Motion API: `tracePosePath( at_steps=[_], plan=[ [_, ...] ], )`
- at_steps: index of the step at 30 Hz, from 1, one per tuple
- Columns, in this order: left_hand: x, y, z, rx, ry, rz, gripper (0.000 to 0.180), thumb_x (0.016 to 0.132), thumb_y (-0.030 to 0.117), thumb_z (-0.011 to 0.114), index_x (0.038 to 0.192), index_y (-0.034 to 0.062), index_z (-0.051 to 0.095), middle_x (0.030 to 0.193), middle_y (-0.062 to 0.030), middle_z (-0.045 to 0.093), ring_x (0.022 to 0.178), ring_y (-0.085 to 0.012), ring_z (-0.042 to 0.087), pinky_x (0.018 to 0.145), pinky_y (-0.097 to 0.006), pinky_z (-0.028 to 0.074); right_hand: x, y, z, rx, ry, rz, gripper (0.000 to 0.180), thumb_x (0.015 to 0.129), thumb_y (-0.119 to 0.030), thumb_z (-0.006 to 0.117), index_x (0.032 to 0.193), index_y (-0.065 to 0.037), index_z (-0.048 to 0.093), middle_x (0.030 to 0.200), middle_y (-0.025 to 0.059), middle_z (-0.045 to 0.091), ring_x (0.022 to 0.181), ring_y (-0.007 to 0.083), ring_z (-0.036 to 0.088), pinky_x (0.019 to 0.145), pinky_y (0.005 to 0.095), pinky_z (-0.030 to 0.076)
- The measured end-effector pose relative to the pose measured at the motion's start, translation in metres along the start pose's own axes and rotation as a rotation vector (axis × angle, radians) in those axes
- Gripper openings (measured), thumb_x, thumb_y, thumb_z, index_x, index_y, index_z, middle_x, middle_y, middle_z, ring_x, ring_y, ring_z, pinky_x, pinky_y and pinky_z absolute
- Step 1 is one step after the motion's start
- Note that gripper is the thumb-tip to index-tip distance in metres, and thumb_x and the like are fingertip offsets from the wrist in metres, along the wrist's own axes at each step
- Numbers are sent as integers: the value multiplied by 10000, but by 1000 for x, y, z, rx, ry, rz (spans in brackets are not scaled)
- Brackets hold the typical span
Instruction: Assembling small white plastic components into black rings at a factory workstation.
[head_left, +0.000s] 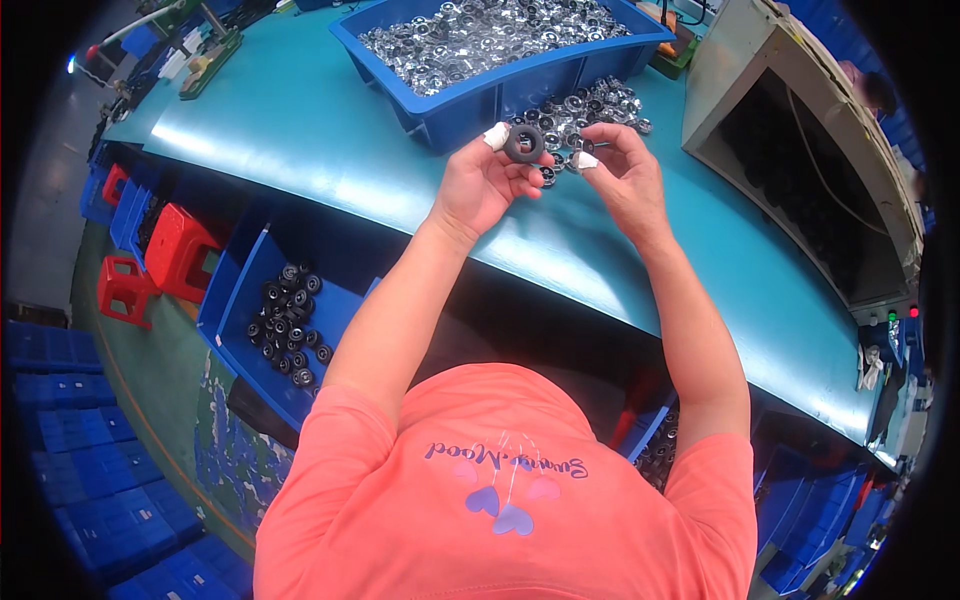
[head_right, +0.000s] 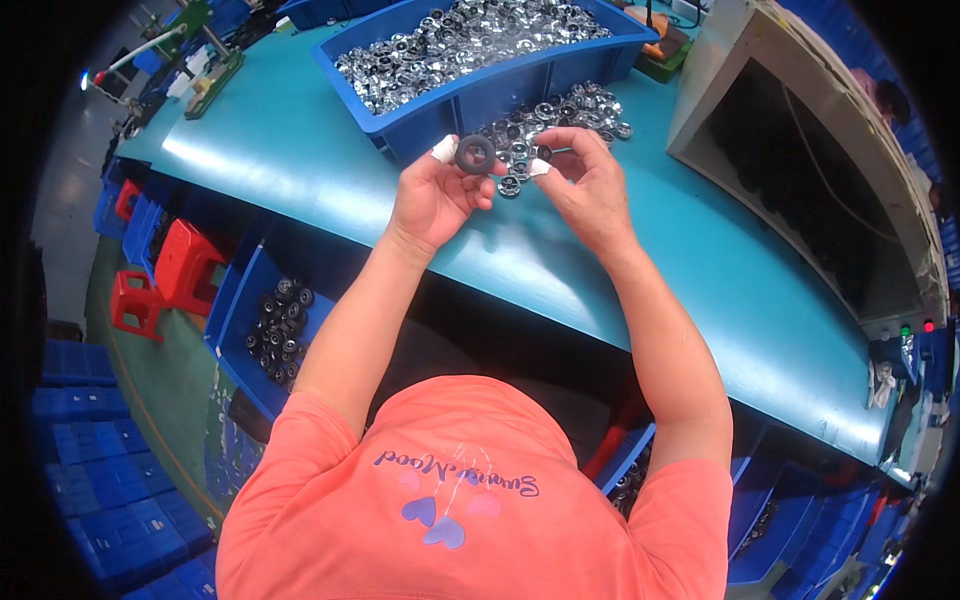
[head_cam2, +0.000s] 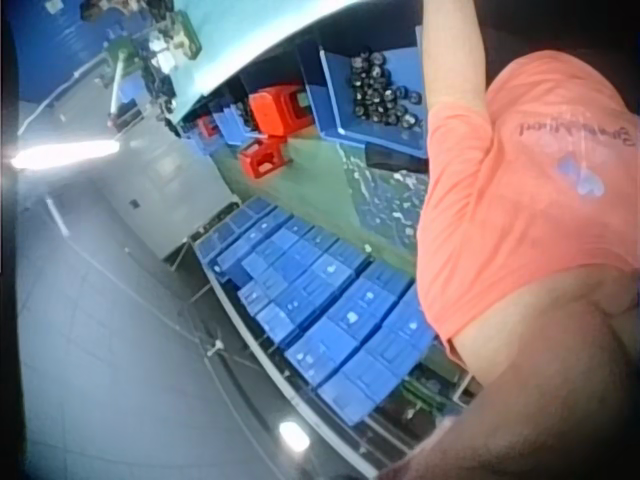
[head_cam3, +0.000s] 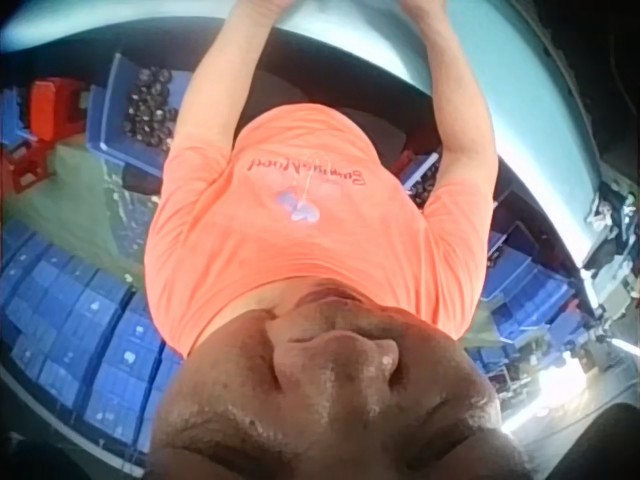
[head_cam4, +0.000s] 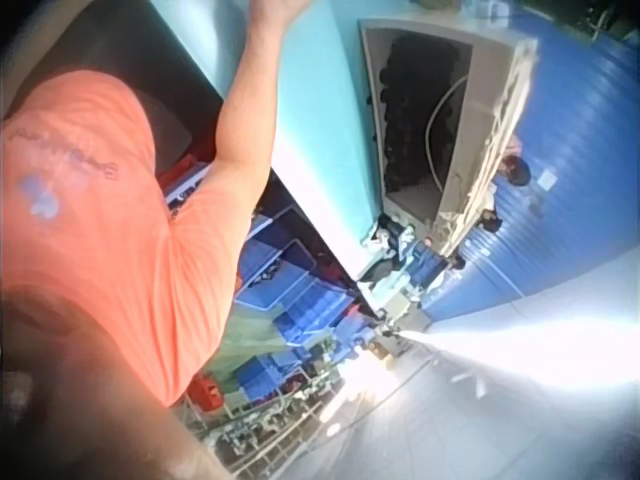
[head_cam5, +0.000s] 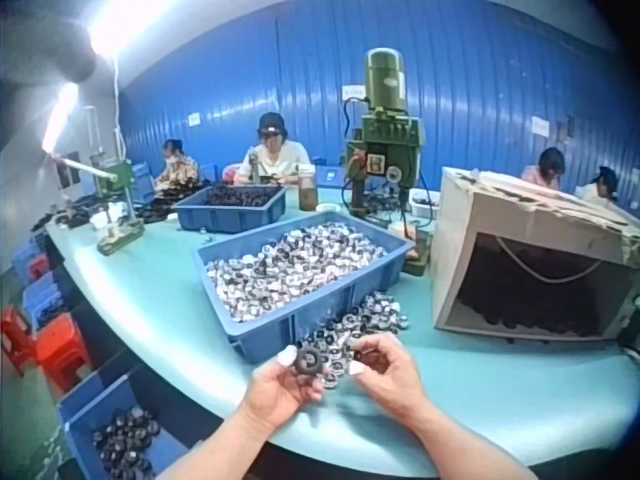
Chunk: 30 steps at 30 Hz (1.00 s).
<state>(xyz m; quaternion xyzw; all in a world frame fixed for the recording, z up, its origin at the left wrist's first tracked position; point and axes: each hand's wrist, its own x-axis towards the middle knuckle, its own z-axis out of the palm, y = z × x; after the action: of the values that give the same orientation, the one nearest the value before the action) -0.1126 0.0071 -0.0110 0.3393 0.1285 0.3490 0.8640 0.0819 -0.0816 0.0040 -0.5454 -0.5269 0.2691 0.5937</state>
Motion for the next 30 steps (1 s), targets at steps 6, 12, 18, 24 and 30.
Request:
tracePosePath(
  at_steps=[6,12,18,24,30],
  plan=[
    [1,-2,-1,4,-12,8,376,1004,315,478,1108,-21,610,1004,-224,688,799,-241,690,693,-353,595,-2,0,2,36,-32,-15,298,820,-44,712,1110,-35,644,1127,48,590,961,131,669,839,279,536],
    [3,-5,-5,-1,-15,64,332,989,240,486,1176,-21,573,1068,-249,667,852,-274,694,770,-386,601,-2,0,3,52,-30,-17,300,814,-39,713,1106,-33,643,1123,48,592,931,125,663,835,275,535],
    [2,-1,2,-68,-43,69,373,968,167,458,1285,-17,531,1092,-271,649,875,-308,695,828,-420,602,-2,3,2,30,-33,-23,301,809,-42,717,1101,-32,645,1104,47,602,922,121,661,833,274,537],
    [2,-1,1,-93,-42,62,393,966,183,457,1289,-29,531,1091,-278,647,865,-311,696,824,-426,604,-1,4,2,16,-30,-31,295,810,-42,717,1096,-31,645,1102,52,606,925,124,662,832,276,540],
    [4,-1,-1,-87,-45,61,392,965,190,456,1279,-30,541,1078,-273,653,847,-311,698,796,-425,610,-2,1,2,10,-28,-40,292,808,-43,714,1092,-33,645,1104,50,608,920,131,664,836,281,541]
  ],
)
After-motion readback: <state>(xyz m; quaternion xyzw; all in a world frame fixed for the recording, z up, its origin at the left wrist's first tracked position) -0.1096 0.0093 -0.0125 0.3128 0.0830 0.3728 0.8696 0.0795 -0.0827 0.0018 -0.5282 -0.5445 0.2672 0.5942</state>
